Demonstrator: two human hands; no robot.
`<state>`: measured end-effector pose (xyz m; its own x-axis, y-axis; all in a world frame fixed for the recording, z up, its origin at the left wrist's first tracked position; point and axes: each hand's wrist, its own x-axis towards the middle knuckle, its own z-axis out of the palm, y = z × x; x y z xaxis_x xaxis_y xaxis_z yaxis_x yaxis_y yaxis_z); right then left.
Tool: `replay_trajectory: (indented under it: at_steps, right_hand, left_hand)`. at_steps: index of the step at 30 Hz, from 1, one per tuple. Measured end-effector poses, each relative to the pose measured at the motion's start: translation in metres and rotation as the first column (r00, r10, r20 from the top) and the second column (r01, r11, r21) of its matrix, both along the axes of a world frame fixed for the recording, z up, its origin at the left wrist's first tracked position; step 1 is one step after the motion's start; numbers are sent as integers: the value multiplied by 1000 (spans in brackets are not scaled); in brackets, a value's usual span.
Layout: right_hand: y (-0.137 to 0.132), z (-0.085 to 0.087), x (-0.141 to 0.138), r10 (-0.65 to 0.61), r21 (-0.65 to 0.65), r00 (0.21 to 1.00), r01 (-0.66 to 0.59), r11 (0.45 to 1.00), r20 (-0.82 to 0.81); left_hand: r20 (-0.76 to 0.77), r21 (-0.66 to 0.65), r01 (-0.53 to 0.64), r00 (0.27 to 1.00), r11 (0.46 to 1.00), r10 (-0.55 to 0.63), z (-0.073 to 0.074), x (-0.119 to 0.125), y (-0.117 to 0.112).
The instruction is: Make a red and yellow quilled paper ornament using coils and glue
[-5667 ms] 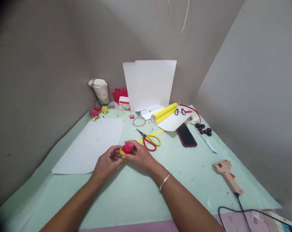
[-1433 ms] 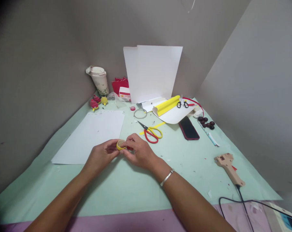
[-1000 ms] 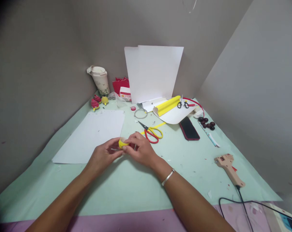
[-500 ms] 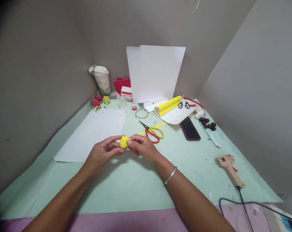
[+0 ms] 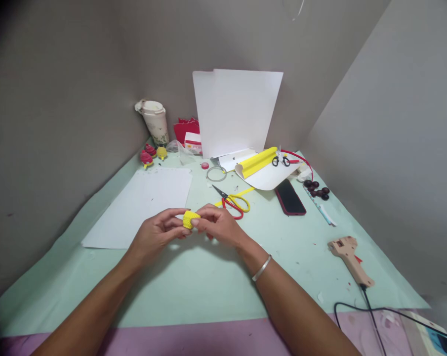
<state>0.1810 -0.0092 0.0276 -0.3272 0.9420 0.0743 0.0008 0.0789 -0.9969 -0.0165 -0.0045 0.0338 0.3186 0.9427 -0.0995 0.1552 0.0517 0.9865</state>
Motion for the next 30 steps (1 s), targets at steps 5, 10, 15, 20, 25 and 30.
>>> replay_trajectory:
  at_steps: [5,10,15,20,25,30]
  right_hand:
    - [-1,2,3,14,3,1000,-14,1000,21]
    - [-1,4,6,32,5,999,-33,999,27]
    - [0,5,8,51,27,998,-52,998,44]
    - [3,2,8,46,41,998,-47,998,44]
    - [3,-2,7,35,50,999,-35,998,14]
    - [3,-3,7,47,24,999,-47,999,-6]
  left_hand:
    - [-1,-14,3,1000,1000,-3,2,0,-2]
    - [34,-26,15,999,1000,-14,2,2,-3]
    - [30,-27,25,999,999,-24,0,2,-2]
    - [30,-36,25,999,999,-24,-4,2,-2]
    - [66,-44,37,997,998,-34,-2,2,-2]
    - [83,-43,66,995,997,-62,1,-1,-1]
